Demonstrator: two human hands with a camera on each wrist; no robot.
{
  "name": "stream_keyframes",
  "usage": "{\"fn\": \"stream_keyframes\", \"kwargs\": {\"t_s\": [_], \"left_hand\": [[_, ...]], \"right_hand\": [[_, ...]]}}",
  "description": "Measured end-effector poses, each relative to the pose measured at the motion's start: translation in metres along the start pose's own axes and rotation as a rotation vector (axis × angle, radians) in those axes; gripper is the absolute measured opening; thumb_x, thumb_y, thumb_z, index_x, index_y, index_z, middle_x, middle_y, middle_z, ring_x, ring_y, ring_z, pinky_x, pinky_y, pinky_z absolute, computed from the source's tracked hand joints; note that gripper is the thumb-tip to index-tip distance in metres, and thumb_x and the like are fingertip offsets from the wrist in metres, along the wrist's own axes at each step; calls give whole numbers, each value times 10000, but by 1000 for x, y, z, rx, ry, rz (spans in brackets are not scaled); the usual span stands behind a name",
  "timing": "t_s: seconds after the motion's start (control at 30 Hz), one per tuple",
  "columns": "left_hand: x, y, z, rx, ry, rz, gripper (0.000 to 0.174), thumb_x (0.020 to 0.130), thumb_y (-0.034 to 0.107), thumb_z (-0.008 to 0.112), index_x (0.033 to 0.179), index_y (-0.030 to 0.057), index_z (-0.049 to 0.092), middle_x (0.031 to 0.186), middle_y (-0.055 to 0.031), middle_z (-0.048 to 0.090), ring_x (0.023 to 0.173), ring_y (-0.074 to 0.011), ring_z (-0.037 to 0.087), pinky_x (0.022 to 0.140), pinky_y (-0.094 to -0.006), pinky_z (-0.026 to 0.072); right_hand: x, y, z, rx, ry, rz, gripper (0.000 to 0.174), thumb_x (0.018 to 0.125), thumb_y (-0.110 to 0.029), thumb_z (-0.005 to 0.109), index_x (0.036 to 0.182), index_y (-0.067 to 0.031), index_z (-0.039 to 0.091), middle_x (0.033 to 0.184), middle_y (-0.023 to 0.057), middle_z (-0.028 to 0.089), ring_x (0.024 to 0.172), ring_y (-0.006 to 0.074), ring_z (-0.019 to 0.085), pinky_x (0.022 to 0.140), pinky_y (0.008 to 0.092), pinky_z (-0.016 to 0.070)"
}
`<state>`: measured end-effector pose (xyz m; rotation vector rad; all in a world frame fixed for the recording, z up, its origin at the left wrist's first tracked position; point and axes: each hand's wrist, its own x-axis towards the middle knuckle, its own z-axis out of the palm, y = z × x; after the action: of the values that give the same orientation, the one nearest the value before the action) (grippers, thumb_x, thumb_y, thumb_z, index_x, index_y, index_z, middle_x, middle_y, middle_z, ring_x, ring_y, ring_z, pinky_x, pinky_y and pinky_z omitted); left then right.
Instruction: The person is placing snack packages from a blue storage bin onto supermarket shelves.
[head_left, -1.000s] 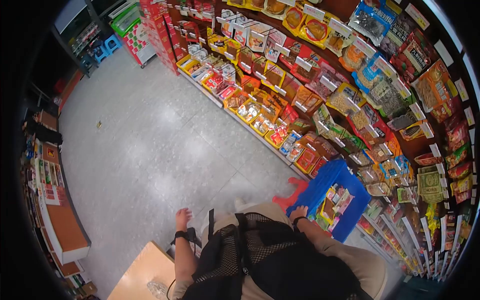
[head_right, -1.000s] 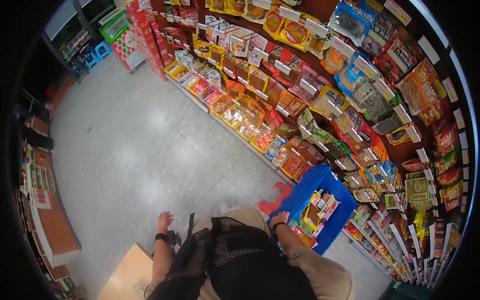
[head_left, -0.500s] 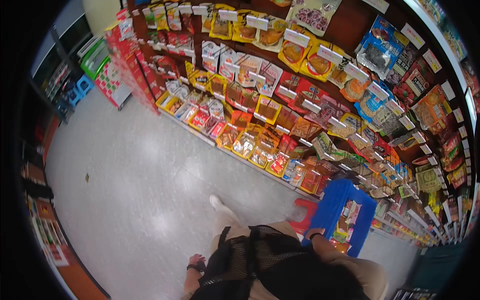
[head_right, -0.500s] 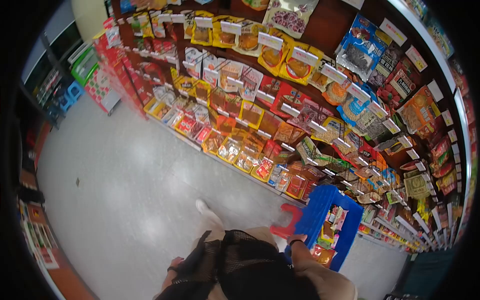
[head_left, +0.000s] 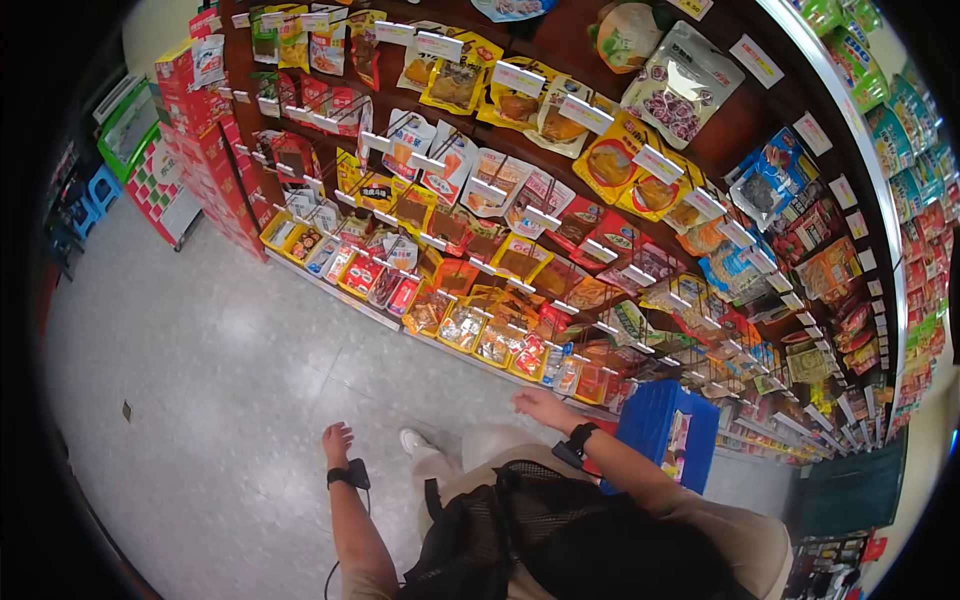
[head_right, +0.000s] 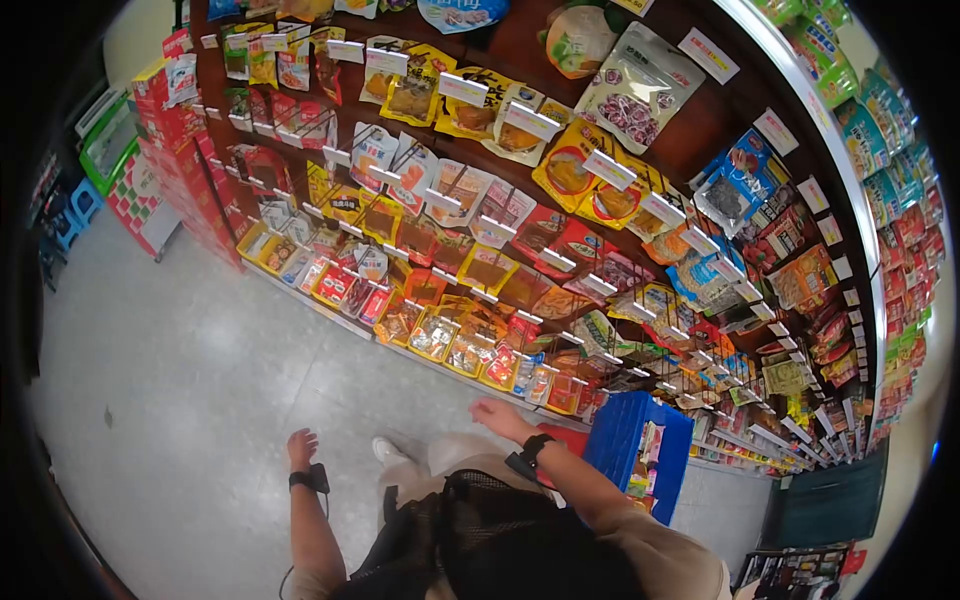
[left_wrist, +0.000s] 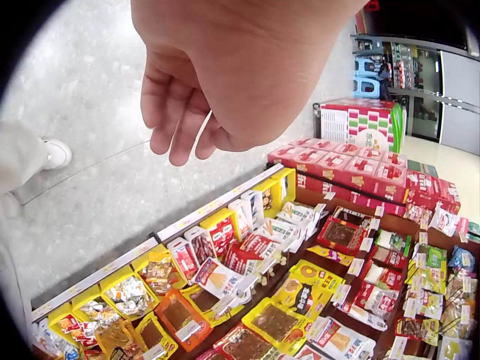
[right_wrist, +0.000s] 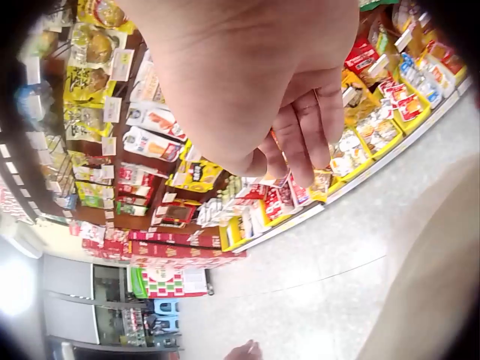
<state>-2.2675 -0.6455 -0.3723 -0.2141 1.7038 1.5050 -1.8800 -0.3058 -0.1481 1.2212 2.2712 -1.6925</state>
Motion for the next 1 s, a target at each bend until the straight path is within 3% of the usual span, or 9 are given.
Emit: {"fn": "stream_keyframes", "kwargs": {"t_s": [0.2,0.27,0.3,0.47,0.57,0.67,0.73,0.83,1.0], "left_hand": [[7,-88,8,-37,-160,-191,230,884,220,549,996,28,606,741,-102,639,527,-153,580,420,-238,412],[-4,-128,-6,8,-196,-462,229,917,158,420,1021,37,585,793,-116,639,664,-239,635,498,-351,495],[-7,-159,-20,-73,-455,-451,243,910,158,411,1022,24,581,823,-142,639,727,-270,651,567,-404,544],[-48,-98,19,389,-325,-609,207,887,126,504,995,-22,601,817,-158,641,660,-243,637,533,-357,528],[-31,-26,63,378,-184,112,207,915,139,494,985,-18,609,821,-138,647,642,-198,621,549,-319,517],[-47,125,161,430,-90,543,208,949,144,479,970,-22,603,819,-95,638,721,-142,605,618,-276,497],[-68,220,236,374,-89,726,185,957,121,476,974,-13,602,835,-79,628,753,-131,597,638,-267,488],[-97,325,359,407,-218,935,167,967,98,474,985,-7,603,867,-65,619,790,-128,593,692,-256,486],[-142,415,557,394,-616,1188,145,945,62,536,1060,7,602,976,-85,666,871,-117,615,759,-255,490]], "right_hand": [[16,-45,-13,-146,155,-129,164,930,-140,541,1040,-39,609,825,59,661,762,138,629,722,288,507],[10,-52,-23,-197,239,-130,184,919,-181,553,1026,-46,618,810,65,671,712,161,623,699,315,505],[3,-54,-29,-168,294,-123,176,916,-169,558,1026,-46,618,808,62,669,713,152,621,692,306,503],[-14,-99,-93,-49,582,-137,156,901,-58,563,1045,-33,617,836,45,666,767,98,634,682,256,506],[6,-128,-153,17,816,-309,126,901,-44,570,1021,-26,603,835,8,637,750,64,596,657,227,478],[41,-155,-222,151,1015,-466,184,893,-31,571,1077,-20,579,840,31,598,711,89,560,664,240,475],[61,-184,-260,205,1093,-557,287,887,-57,587,1166,-9,539,906,59,584,775,108,565,691,258,479],[98,-170,-301,279,962,-356,570,863,-214,641,1325,31,413,1073,146,569,869,186,604,745,303,493],[103,-189,-332,108,880,-292,719,864,-206,634,1413,51,248,1082,216,590,864,265,642,727,343,517]]}}
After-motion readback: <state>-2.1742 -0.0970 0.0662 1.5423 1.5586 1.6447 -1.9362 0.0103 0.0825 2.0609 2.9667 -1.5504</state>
